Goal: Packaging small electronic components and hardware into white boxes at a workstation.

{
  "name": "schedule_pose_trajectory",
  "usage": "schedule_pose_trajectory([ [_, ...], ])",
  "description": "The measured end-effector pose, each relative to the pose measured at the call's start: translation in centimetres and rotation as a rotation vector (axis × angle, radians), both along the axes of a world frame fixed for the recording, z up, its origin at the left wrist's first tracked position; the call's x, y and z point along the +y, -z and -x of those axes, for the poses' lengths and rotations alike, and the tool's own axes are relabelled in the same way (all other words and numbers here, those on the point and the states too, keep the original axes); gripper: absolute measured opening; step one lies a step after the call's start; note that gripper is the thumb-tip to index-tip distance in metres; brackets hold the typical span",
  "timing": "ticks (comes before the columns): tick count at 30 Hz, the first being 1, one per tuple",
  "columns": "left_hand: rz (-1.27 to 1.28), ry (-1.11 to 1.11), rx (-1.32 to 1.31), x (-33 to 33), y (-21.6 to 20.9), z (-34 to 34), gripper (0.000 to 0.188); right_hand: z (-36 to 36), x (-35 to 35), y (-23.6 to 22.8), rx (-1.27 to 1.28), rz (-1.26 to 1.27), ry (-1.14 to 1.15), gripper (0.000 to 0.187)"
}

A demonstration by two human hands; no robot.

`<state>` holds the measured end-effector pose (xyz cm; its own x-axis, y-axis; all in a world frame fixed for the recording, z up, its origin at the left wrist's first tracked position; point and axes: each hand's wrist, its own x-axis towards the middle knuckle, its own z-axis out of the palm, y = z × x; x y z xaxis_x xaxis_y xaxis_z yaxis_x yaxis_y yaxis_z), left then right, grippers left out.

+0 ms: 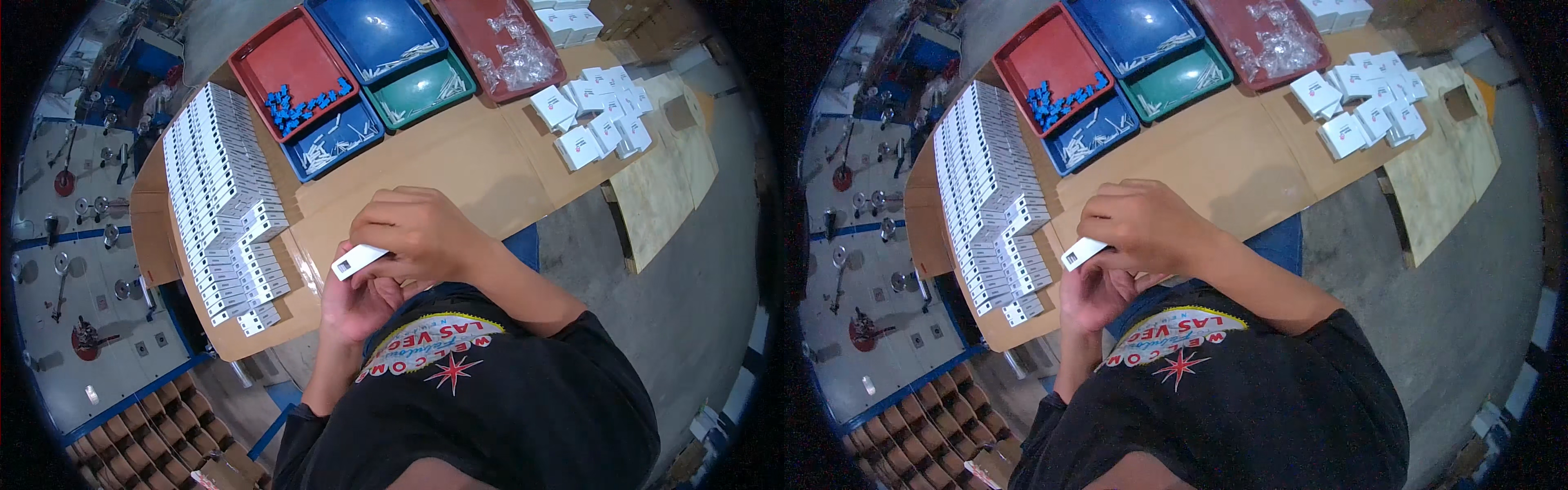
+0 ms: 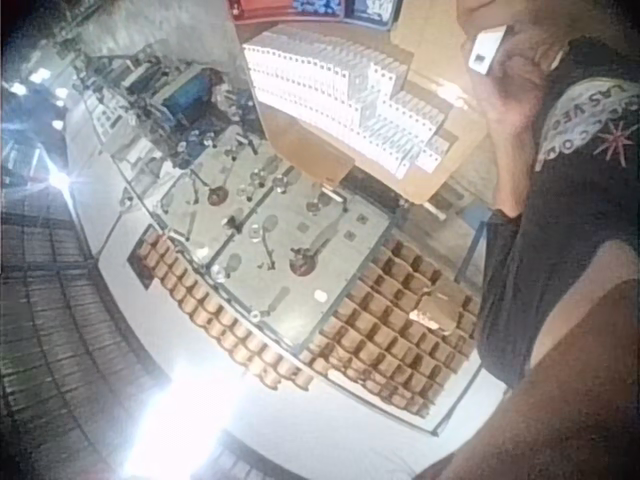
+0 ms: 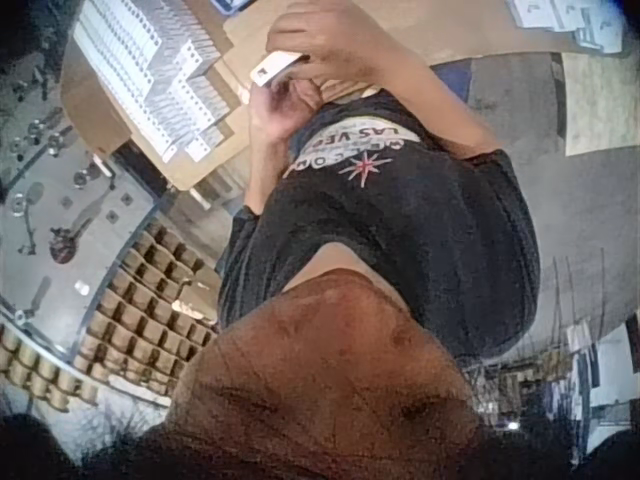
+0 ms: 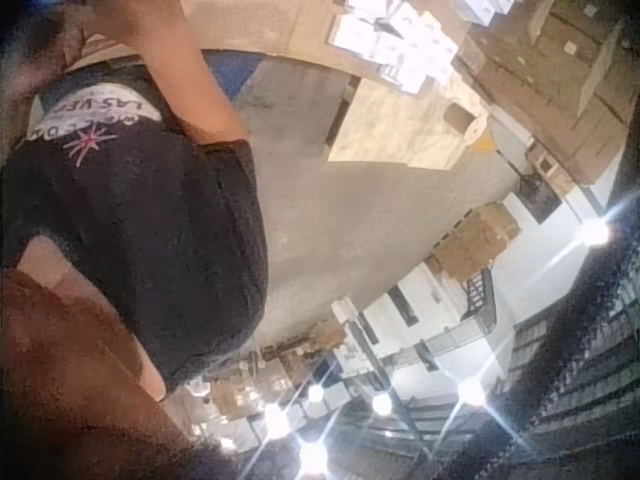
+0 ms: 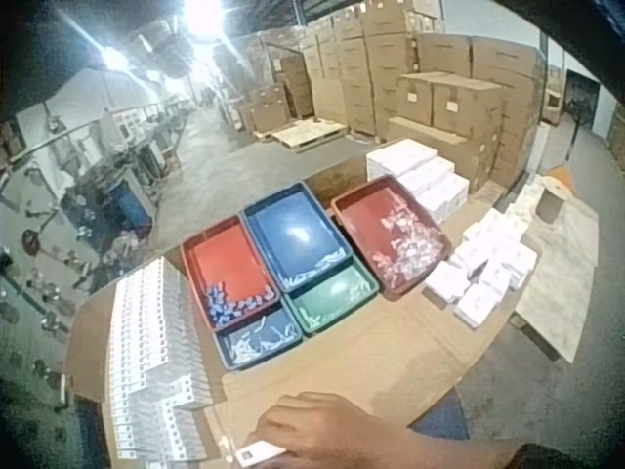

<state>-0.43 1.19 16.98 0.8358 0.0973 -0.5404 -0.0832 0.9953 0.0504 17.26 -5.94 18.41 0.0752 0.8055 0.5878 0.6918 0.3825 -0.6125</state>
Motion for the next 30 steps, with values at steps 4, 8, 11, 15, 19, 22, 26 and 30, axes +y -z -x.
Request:
schedule_pose_trajectory([
  [4, 0.078, -0.087, -0.008, 0.4, 1.7, 1.3, 0.054, 0.4, 0.2, -0.4, 0.04, -0.006, -0.042, 0.026],
  [8, 0.069, -0.077, 0.027, -0.1, 0.2, 0.4, 0.053, 0.2, 0.5, -0.9, 0.022, 0.029, -0.053, 0.026],
  [11, 0.026, -0.078, 0.042, -0.2, 0.5, 0.6, 0.052, 0.2, 0.7, -1.3, 0.015, 0.013, -0.031, 0.03],
  [15, -0.142, -0.171, -0.129, 1.2, 1.3, 0.6, 0.058, -0.4, 0.5, -1.7, 0.075, -0.004, -0.022, 0.052],
  [19, -0.361, -0.383, 0.025, 1.1, 0.0, -1.1, 0.073, 0.2, -0.6, -0.2, 0.322, 0.174, -0.034, 0.069],
  [22, -0.568, -0.364, 0.042, 1.0, 0.4, -1.1, 0.081, 0.9, -1.3, 0.2, 0.492, 0.339, -0.094, 0.072],
  [26, -0.829, -0.356, -0.119, 0.5, 2.1, -0.7, 0.084, 1.5, -1.4, 1.3, 0.418, 0.312, -0.036, 0.078],
  [30, -1.214, -0.388, -0.032, -0.1, 3.2, -0.3, 0.085, 2.8, -2.0, 1.6, 0.631, 0.401, -0.036, 0.082],
])
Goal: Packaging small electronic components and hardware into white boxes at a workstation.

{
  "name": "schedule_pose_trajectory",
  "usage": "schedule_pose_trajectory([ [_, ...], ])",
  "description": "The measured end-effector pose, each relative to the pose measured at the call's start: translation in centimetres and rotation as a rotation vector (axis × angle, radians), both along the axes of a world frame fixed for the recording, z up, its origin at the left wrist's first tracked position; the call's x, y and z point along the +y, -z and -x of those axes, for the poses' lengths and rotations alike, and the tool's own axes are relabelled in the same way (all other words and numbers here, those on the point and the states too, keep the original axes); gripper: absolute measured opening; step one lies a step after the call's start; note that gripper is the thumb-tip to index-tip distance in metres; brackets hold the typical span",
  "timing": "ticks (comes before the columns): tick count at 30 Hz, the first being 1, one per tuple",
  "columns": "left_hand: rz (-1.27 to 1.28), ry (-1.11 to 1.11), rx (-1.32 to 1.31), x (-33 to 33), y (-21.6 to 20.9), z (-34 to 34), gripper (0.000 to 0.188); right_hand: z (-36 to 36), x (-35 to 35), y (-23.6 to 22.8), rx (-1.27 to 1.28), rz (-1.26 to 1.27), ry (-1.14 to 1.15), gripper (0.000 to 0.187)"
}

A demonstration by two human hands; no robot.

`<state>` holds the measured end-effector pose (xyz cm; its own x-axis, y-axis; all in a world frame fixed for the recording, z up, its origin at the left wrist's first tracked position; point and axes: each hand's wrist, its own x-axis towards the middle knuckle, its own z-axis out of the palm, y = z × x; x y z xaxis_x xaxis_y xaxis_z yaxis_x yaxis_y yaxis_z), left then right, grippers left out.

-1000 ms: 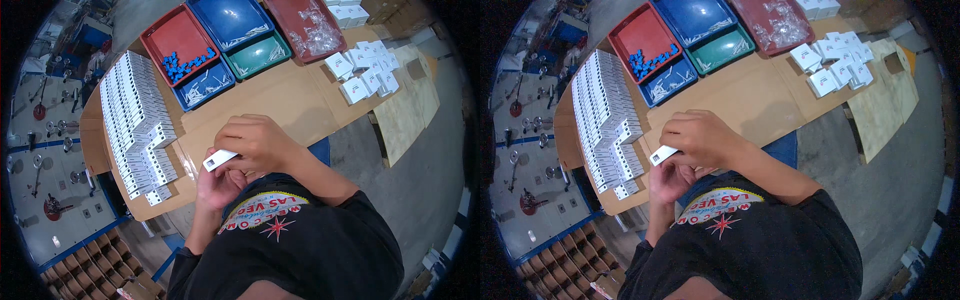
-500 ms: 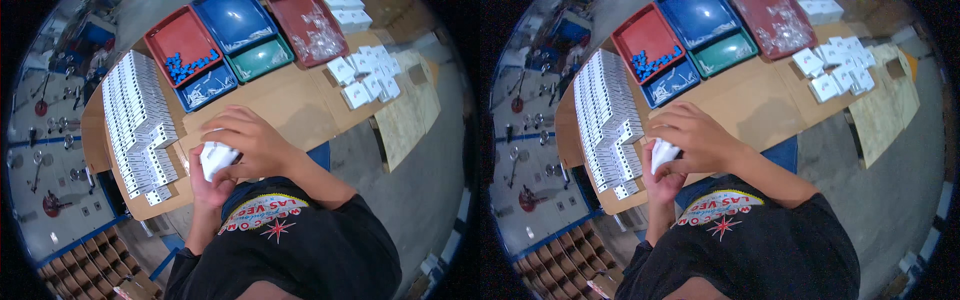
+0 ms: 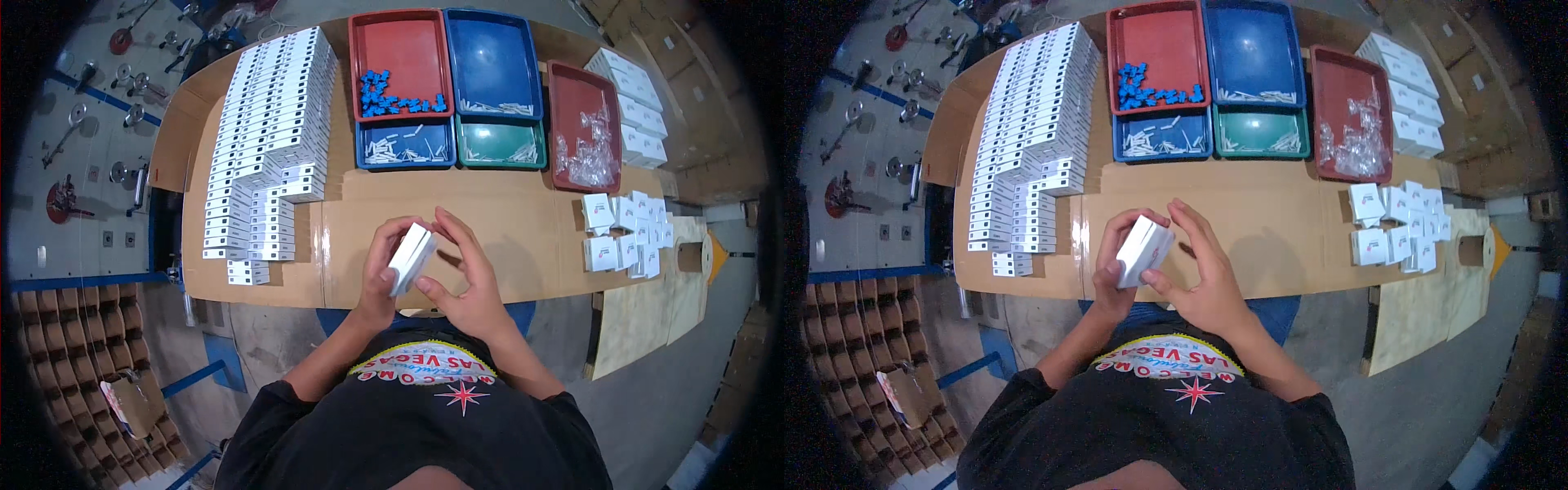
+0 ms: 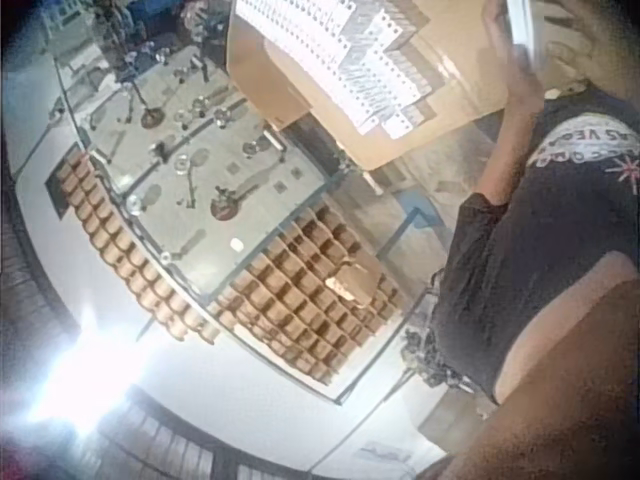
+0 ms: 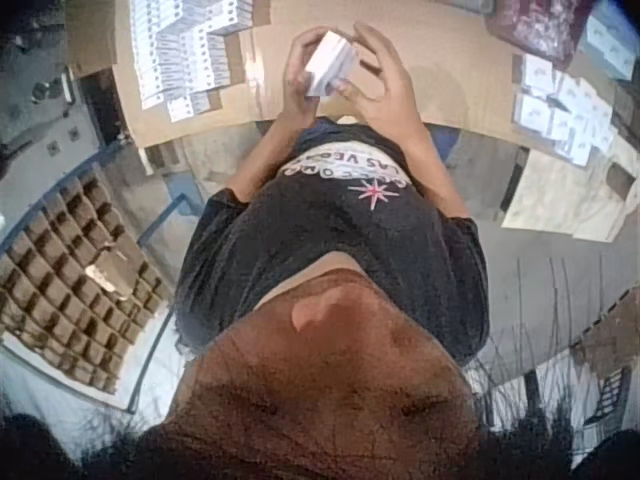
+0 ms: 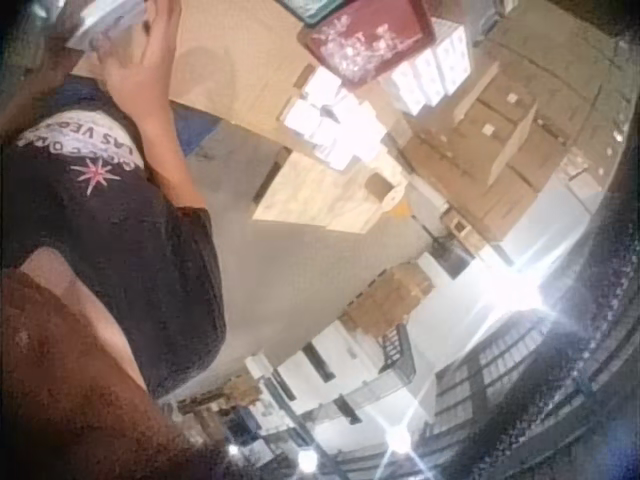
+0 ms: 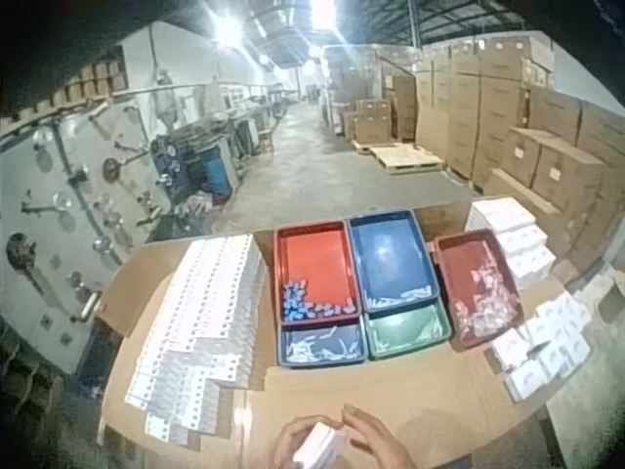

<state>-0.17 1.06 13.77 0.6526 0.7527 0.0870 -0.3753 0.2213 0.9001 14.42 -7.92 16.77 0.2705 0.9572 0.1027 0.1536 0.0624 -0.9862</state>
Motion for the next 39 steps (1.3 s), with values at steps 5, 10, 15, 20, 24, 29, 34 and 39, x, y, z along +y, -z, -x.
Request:
schedule_pose_trajectory([
  [5, -0.441, -0.136, 0.109, -0.2, 1.2, 0.0, 0.081, 1.4, 0.2, -0.2, 0.358, 0.099, -0.065, 0.086],
  [10, -0.346, -0.083, 0.015, -0.8, 0.1, -0.4, 0.083, 1.5, 0.3, 0.0, 0.379, 0.064, -0.029, 0.08],
  [15, -0.646, -0.061, 0.235, 0.1, 0.7, 0.3, 0.098, 0.4, 0.6, -0.2, 0.513, 0.154, -0.022, 0.078],
  [20, -0.515, -0.113, 0.284, -0.4, 0.8, 0.2, 0.111, 0.3, 0.2, -0.7, 0.292, 0.151, -0.071, 0.082],
  [24, -0.466, -0.077, 0.289, -0.8, 0.1, -0.5, 0.109, 0.8, 0.8, -0.1, -0.213, -0.087, 0.035, 0.076],
  [29, -0.444, -0.135, 0.35, -1.8, 0.5, -1.0, 0.108, 0.9, 1.0, 0.5, -0.333, -0.178, 0.02, 0.059],
  [34, -0.396, -0.141, 0.222, -2.2, 0.7, -1.0, 0.097, 1.3, 1.2, 0.8, -0.249, -0.197, 0.061, 0.049],
  [39, -0.378, -0.198, 0.227, -2.9, 0.7, -1.4, 0.086, 1.6, 1.4, 1.6, -0.316, -0.249, 0.1, 0.045],
])
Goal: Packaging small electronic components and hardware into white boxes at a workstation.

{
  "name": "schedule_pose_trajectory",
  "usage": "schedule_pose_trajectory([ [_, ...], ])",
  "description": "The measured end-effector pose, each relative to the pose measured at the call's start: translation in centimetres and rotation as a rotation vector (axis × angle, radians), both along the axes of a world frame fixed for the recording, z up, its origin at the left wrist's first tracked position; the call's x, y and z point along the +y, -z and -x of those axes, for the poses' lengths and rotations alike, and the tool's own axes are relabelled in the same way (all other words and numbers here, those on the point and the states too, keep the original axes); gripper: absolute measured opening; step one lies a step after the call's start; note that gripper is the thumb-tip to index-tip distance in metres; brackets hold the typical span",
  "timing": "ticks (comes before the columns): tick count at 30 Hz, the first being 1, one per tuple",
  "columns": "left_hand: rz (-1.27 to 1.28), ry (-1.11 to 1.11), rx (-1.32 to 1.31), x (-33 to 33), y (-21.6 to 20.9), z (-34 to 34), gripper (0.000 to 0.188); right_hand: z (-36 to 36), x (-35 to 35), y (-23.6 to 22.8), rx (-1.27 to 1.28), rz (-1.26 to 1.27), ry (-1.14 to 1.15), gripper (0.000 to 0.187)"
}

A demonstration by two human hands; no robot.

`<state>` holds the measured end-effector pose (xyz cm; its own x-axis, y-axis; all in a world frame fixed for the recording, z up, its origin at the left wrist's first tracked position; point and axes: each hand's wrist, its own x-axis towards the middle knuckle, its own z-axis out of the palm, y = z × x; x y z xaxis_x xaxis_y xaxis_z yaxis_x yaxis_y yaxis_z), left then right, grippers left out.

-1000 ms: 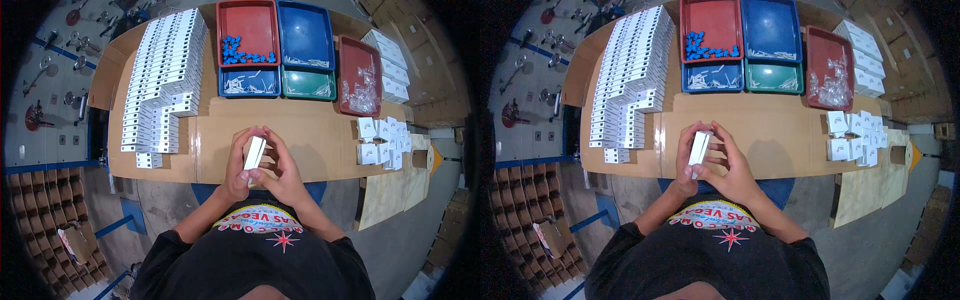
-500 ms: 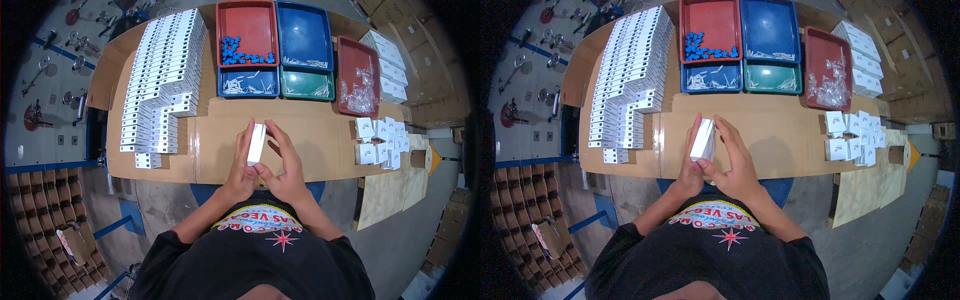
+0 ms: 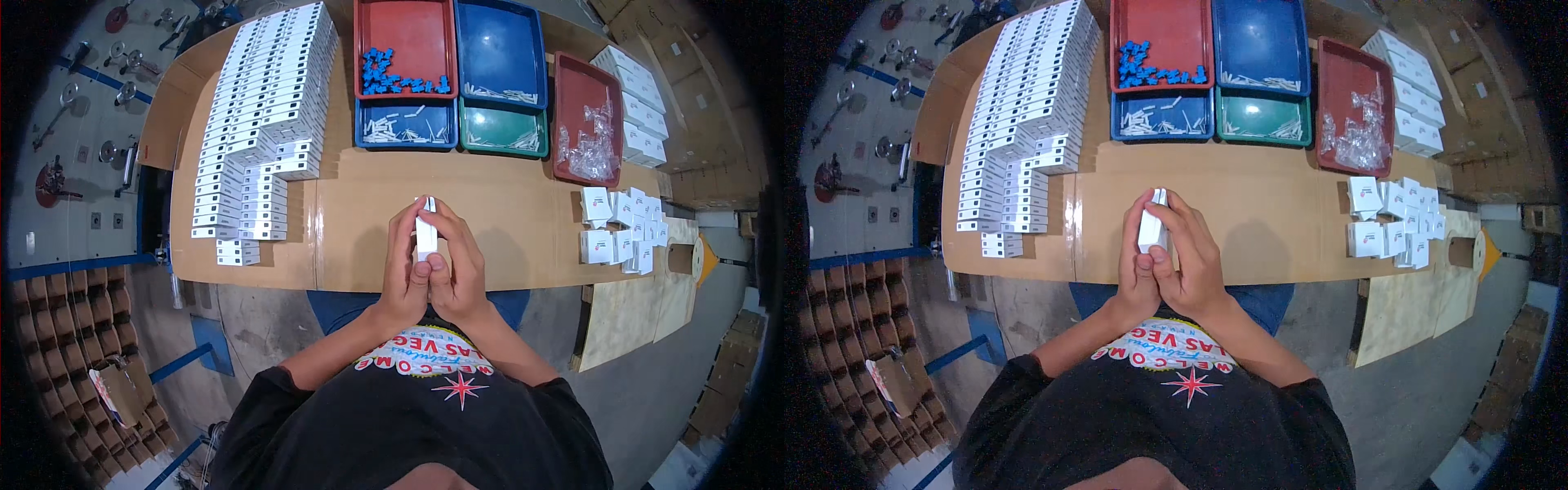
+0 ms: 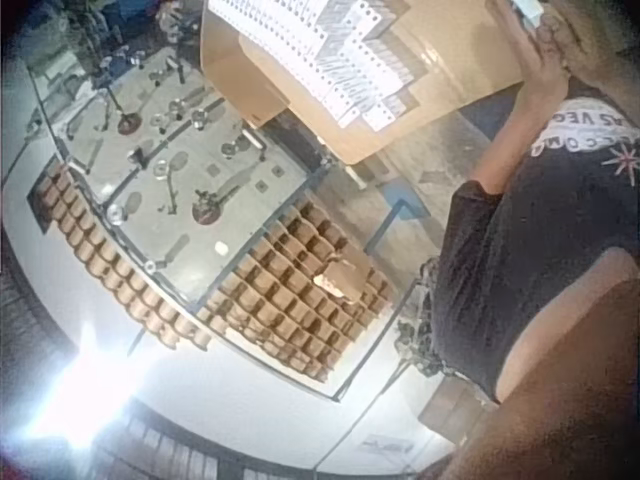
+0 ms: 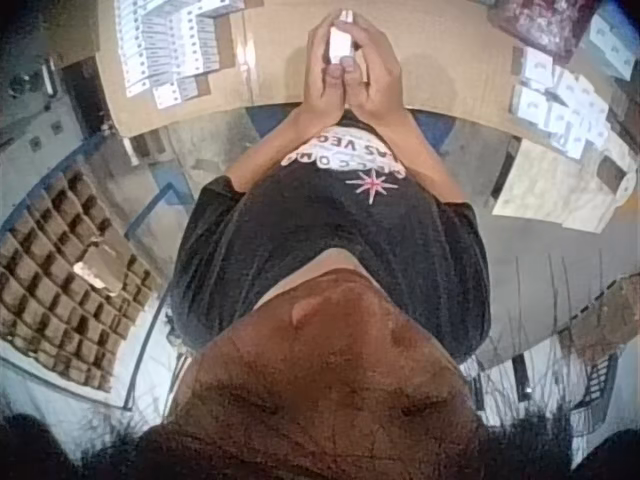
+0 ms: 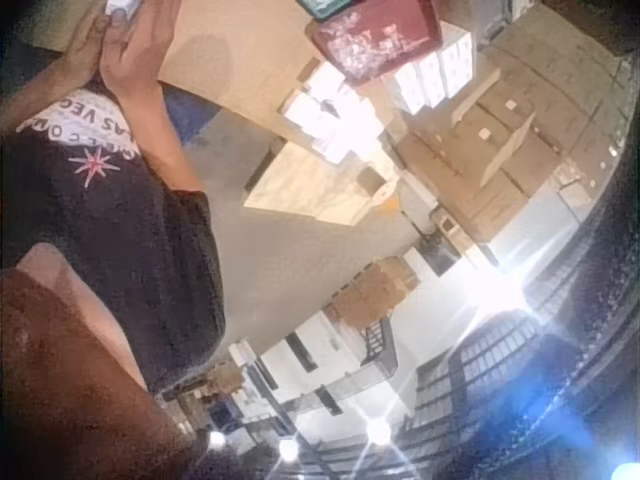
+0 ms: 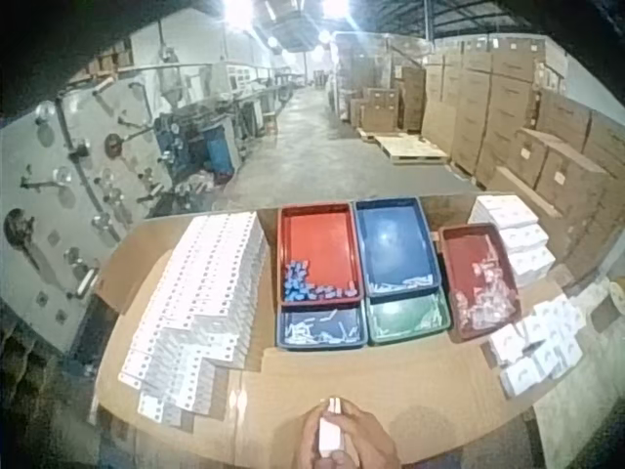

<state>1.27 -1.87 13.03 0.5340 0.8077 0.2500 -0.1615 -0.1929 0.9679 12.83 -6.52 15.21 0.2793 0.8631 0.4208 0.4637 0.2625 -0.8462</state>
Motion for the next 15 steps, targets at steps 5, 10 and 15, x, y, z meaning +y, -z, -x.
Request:
schedule_pose_trajectory([
  [5, 0.008, -0.037, -0.024, -0.3, 0.5, -0.1, 0.077, 0.5, -0.1, 0.2, 0.026, 0.02, 0.015, 0.041],
  [10, 0.023, -0.06, -0.008, -0.9, 1.3, 0.0, 0.067, 0.7, -0.7, 0.8, 0.059, 0.103, 0.007, 0.039],
  [15, 0.053, -0.09, -0.01, -1.4, 2.0, 0.1, 0.064, 1.2, -0.9, 1.4, 0.089, 0.12, 0.019, 0.039],
])
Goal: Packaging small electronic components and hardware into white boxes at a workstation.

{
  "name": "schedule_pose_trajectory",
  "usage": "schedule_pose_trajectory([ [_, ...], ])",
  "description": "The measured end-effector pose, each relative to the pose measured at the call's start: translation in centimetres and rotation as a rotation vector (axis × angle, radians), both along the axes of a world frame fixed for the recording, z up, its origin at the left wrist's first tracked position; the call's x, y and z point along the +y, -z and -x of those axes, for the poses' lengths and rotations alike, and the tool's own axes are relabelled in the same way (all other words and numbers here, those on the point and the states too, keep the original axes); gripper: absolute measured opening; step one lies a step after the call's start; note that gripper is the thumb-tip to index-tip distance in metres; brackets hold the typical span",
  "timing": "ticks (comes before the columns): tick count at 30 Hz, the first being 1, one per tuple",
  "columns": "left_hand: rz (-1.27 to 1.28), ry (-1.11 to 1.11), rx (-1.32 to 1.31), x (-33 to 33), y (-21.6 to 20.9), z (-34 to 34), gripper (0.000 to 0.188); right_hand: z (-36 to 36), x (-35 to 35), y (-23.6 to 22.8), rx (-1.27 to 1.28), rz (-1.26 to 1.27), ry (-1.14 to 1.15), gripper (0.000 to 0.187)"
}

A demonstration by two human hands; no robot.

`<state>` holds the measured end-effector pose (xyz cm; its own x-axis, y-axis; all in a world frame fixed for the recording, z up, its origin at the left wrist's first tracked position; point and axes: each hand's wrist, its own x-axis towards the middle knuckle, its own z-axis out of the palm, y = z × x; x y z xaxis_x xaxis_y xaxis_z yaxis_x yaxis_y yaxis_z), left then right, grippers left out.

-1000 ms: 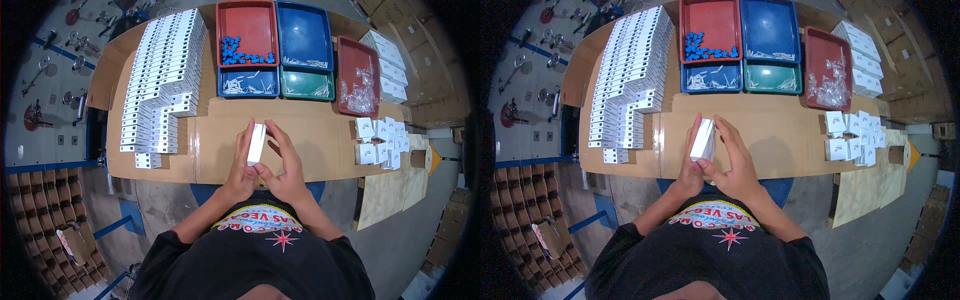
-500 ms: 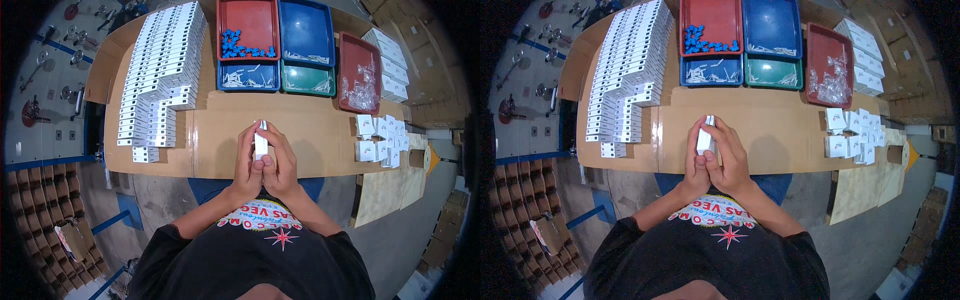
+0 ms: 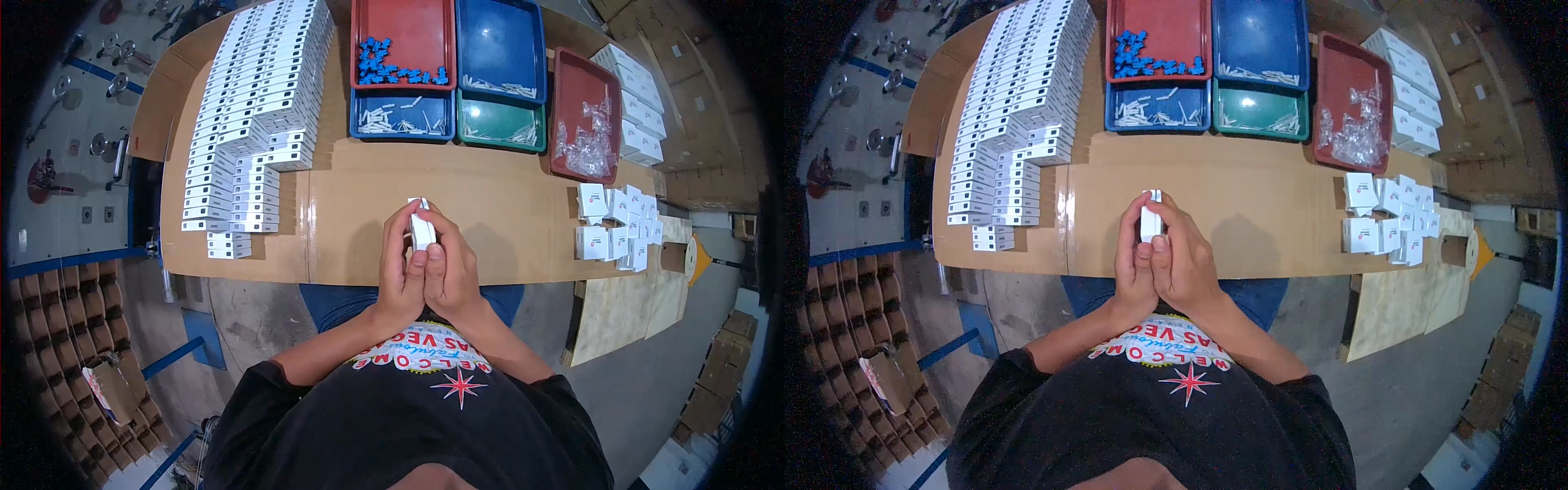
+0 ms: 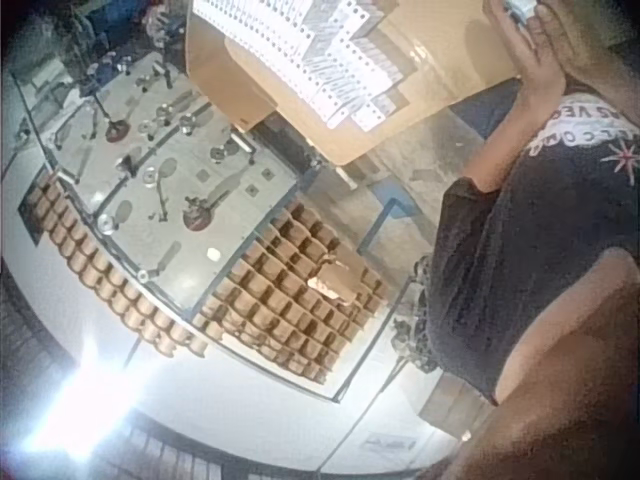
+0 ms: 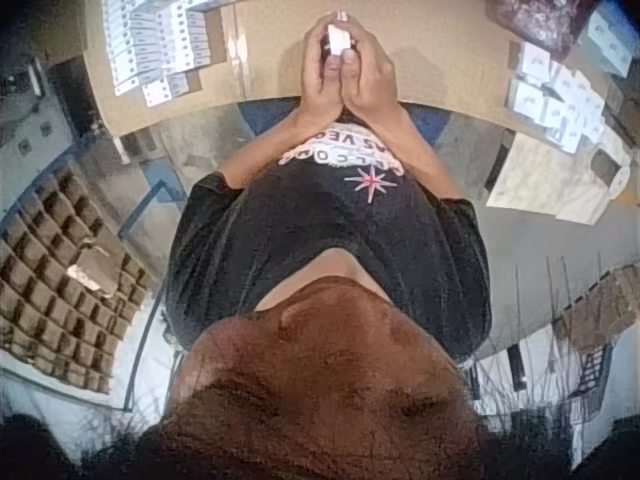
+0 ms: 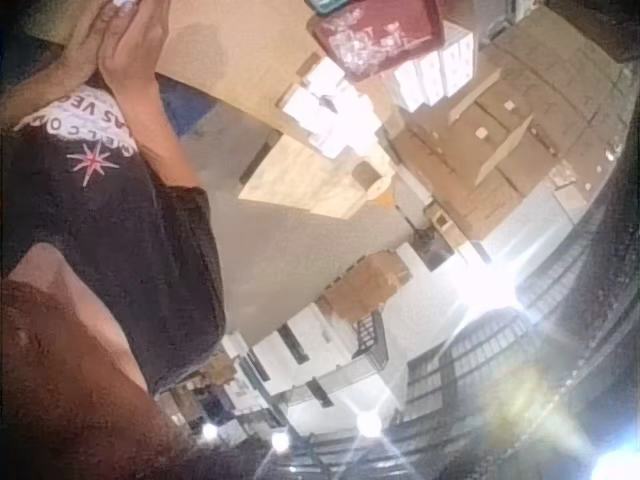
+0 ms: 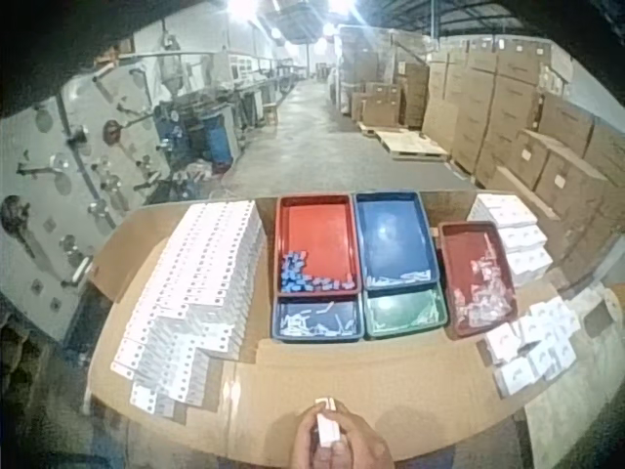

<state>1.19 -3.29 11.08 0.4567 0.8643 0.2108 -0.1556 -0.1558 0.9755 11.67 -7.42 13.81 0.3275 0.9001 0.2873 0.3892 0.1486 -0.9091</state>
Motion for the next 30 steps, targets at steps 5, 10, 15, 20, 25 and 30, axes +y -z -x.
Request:
schedule_pose_trajectory([
  [5, 0.032, -0.016, -0.032, -0.1, -0.3, -0.3, 0.061, -0.2, 0.1, 0.2, 0.014, 0.002, 0.014, 0.041],
  [10, 0.371, 0.028, -0.065, 1.8, -2.6, -0.4, 0.064, -1.9, 0.7, -1.4, -0.129, 0.111, -0.059, 0.067],
  [15, 0.859, 0.126, -0.245, 4.2, -3.3, 0.2, 0.066, -4.2, 0.7, -1.6, -0.254, 0.104, -0.174, 0.085],
  [20, 0.981, 0.271, -0.151, 3.6, -3.1, 0.9, 0.062, -4.5, 1.5, 0.0, -0.327, -0.057, -0.293, 0.087],
  [25, 1.085, 0.346, -0.232, 2.5, -4.5, 0.8, 0.059, -4.6, 1.4, -0.4, -0.291, -0.077, -0.3, 0.075],
  [30, 1.061, 0.32, -0.229, 1.6, -5.3, 0.9, 0.056, -4.5, 1.9, -0.7, -0.31, -0.134, -0.267, 0.065],
])
